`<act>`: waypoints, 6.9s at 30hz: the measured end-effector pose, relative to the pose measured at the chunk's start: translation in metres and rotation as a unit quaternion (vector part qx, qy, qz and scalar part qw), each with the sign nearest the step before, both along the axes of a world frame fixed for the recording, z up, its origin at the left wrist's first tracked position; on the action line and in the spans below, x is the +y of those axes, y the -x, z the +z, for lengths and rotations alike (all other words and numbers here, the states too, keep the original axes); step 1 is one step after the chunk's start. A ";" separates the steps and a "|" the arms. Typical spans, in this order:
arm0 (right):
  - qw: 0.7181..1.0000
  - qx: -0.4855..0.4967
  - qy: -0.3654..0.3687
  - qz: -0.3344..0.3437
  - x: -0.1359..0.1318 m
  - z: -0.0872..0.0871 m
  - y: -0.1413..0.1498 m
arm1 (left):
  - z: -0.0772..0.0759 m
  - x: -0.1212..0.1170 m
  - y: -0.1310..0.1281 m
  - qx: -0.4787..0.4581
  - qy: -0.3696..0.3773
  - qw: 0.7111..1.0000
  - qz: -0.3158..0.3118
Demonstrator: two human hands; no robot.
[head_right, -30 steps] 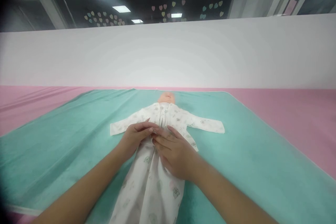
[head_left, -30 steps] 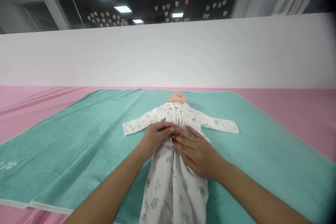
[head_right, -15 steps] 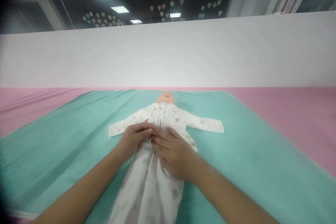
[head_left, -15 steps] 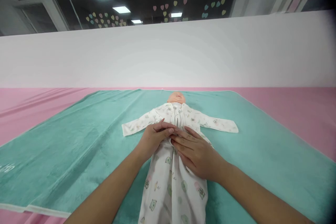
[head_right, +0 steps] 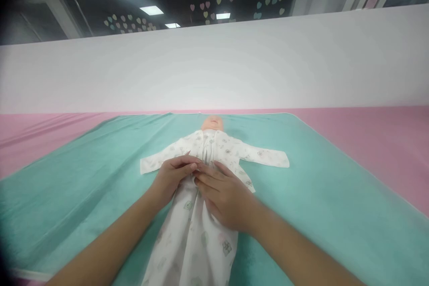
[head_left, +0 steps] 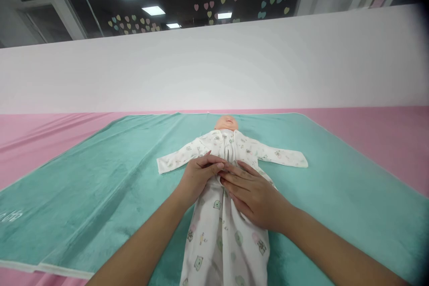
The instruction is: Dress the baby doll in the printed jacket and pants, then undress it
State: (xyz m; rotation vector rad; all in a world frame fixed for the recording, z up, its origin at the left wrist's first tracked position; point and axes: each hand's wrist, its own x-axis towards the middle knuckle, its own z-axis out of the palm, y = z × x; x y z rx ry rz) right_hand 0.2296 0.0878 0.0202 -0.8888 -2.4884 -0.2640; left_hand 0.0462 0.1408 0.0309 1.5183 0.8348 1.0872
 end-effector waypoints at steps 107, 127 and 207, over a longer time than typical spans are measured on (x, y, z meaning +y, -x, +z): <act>0.484 0.617 0.610 0.117 0.020 -0.007 -0.025 | -0.022 -0.022 -0.004 0.194 -0.495 0.847 0.008; 0.490 0.635 0.586 0.112 0.015 -0.002 -0.024 | -0.012 -0.008 0.007 0.166 -0.509 0.841 0.078; 0.977 0.086 0.148 -0.124 -0.002 0.002 -0.011 | -0.012 -0.002 0.009 0.283 -0.450 0.847 0.020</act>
